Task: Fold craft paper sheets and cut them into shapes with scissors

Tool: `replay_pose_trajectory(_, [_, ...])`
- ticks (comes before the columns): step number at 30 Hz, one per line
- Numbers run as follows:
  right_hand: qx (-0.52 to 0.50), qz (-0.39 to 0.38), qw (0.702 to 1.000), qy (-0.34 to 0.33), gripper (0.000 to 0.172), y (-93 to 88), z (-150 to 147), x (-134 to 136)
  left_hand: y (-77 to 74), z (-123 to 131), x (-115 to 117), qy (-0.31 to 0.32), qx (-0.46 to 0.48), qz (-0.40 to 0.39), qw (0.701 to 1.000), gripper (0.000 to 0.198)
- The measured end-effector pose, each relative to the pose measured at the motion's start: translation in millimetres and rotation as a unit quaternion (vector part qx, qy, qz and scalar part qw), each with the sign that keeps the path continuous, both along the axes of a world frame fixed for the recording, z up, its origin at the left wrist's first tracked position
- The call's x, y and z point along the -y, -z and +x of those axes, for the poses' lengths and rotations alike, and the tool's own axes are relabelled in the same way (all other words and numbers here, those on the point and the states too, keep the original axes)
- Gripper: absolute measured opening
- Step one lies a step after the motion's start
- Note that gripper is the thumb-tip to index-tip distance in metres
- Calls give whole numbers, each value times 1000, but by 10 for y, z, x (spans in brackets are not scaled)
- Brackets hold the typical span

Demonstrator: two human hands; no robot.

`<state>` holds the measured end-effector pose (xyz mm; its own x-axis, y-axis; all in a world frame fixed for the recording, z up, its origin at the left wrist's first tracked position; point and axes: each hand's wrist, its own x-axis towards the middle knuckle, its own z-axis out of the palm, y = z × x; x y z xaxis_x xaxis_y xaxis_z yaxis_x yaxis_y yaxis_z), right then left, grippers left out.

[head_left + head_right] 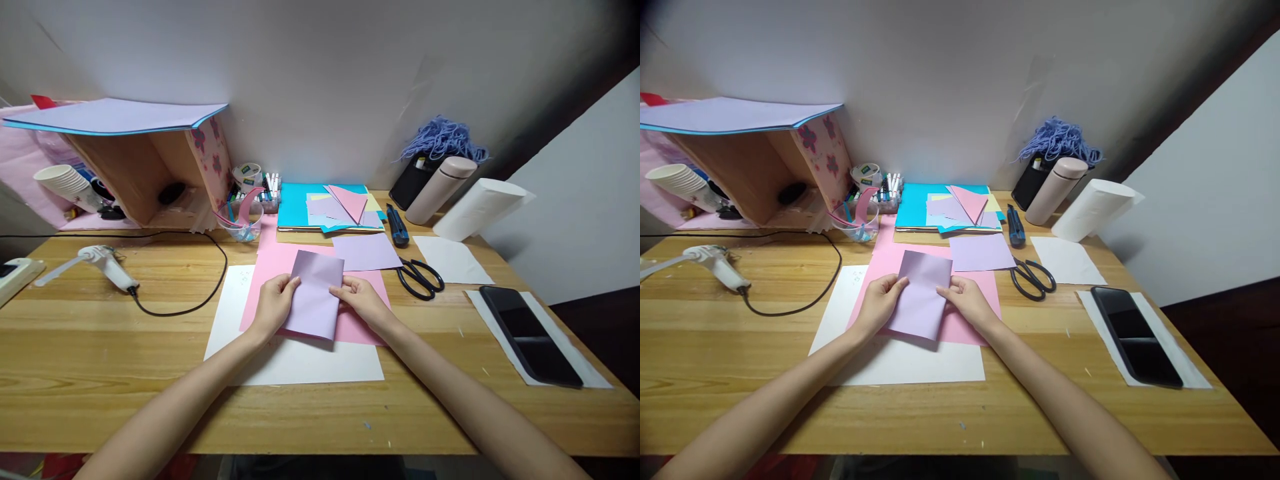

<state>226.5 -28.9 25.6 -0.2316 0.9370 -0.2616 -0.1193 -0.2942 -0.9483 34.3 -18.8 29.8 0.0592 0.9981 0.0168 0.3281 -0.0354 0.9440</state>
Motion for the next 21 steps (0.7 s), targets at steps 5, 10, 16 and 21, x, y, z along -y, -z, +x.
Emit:
replay_pose_trajectory(5, [-4,17,1000,9,36,20,17,-23,-30,6,1,-1,-54,57,997,33])
replay_pose_trajectory(10, [17,16,999,24,35,-10,73,-56,-39,4,-4,28,-39,59,997,31])
replay_pose_trajectory(16, [23,55,997,57,31,-48,84,-71,-51,7,-3,39,-26,54,997,33])
replay_pose_trajectory(21, [31,66,995,65,33,-75,99,-67,-66,11,6,43,-21,39,998,34])
